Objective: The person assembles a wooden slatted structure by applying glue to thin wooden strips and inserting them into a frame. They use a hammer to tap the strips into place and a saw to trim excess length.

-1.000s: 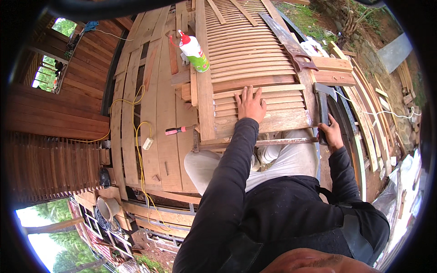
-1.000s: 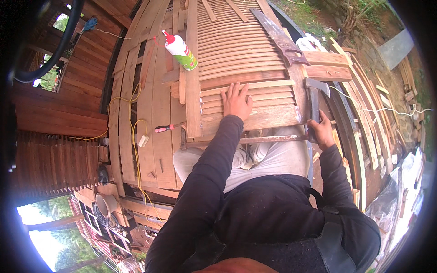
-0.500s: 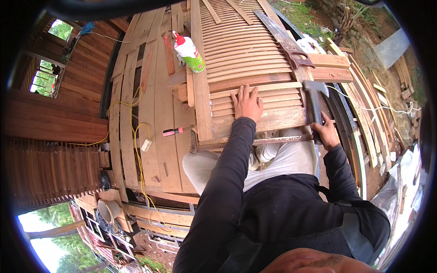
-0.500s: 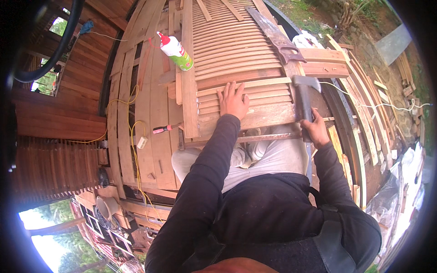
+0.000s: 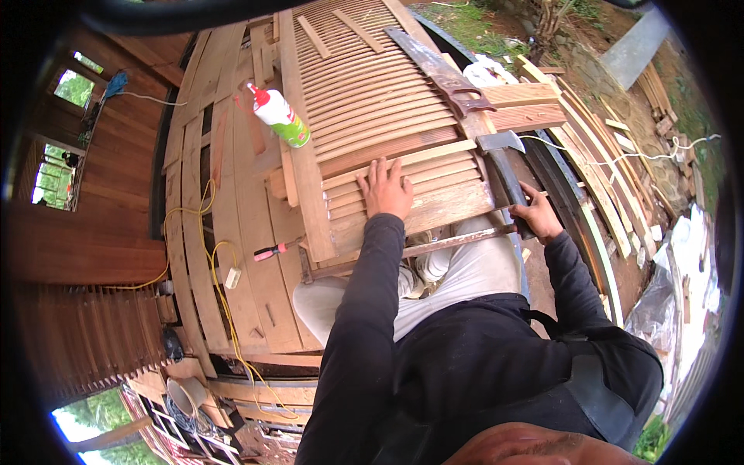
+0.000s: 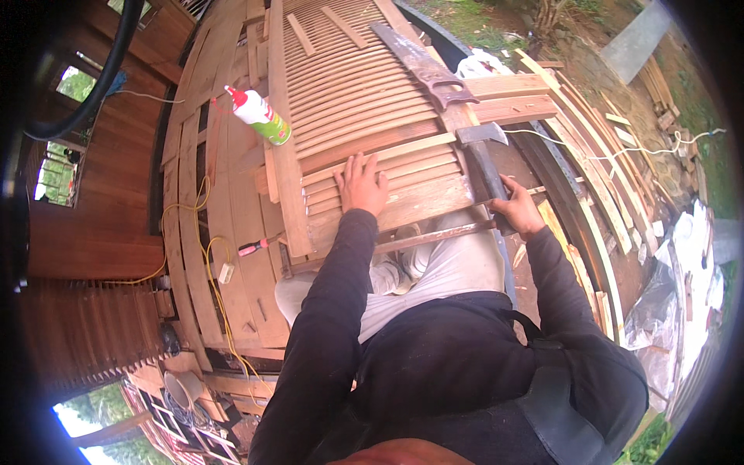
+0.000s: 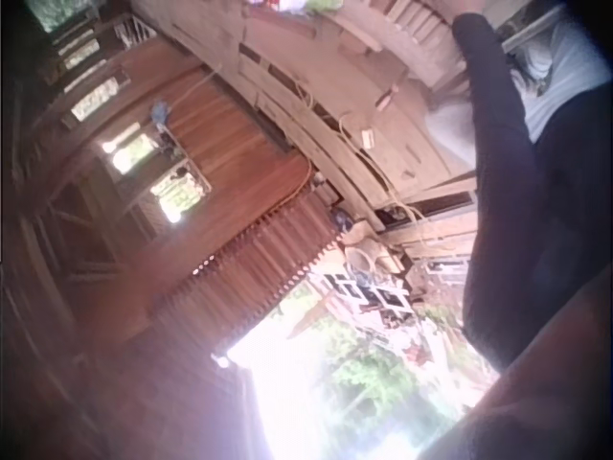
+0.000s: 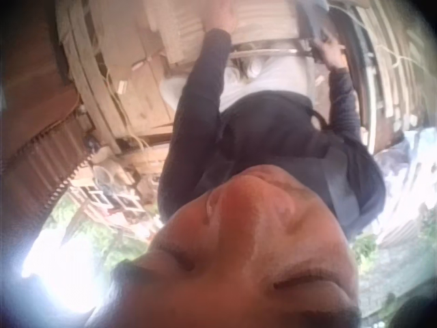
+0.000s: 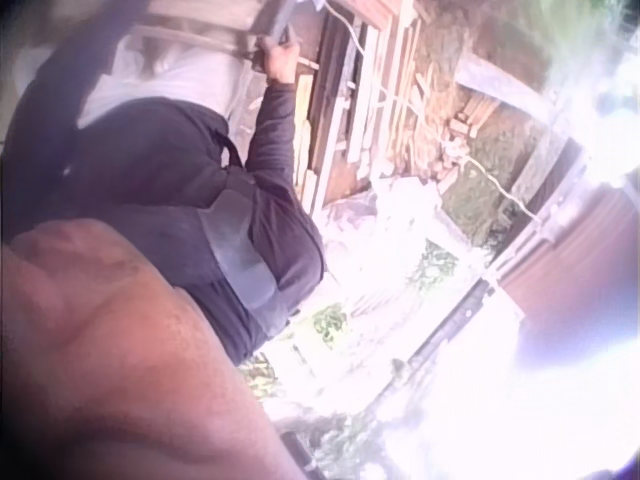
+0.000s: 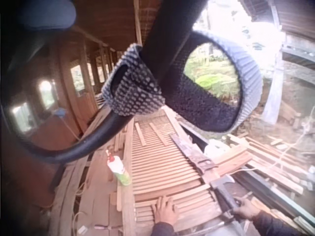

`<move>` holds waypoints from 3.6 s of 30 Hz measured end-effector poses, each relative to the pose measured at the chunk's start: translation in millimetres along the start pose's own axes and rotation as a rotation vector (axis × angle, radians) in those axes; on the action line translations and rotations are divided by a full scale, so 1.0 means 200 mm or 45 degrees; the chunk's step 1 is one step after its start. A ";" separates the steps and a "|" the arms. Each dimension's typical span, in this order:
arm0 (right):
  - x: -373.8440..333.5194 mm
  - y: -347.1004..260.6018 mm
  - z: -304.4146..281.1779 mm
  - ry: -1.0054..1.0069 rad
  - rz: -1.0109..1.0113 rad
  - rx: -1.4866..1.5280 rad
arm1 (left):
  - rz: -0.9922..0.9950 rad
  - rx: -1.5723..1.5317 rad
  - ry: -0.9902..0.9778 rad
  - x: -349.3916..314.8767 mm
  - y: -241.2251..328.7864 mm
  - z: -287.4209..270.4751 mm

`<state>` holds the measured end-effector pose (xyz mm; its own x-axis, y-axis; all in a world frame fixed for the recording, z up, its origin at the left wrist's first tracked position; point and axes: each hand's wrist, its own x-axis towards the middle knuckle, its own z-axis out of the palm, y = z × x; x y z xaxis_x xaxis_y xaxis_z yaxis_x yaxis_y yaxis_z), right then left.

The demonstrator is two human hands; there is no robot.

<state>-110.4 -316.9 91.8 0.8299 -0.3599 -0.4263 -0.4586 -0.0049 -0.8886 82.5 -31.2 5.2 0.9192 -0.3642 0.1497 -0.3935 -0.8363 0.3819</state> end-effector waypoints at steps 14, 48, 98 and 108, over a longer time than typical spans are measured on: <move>0.07 -0.01 0.10 0.106 -0.242 -0.088 | 0.031 0.012 0.011 0.00 0.00 0.01; 1.24 -0.47 0.22 0.211 -0.704 -1.793 | 0.066 -0.075 0.102 0.05 0.03 0.05; -0.92 0.17 0.17 0.637 -0.350 -0.106 | 0.109 -0.221 -0.622 0.62 0.51 0.30; -0.92 0.19 0.19 0.587 -0.451 -0.156 | 0.039 -0.651 -0.837 0.76 0.46 0.45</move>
<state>-269.2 -215.8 130.4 0.7278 -0.6849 0.0346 -0.2350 -0.2965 -0.9257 185.0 -199.8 -19.2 0.6505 -0.6815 -0.3354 -0.2179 -0.5905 0.7771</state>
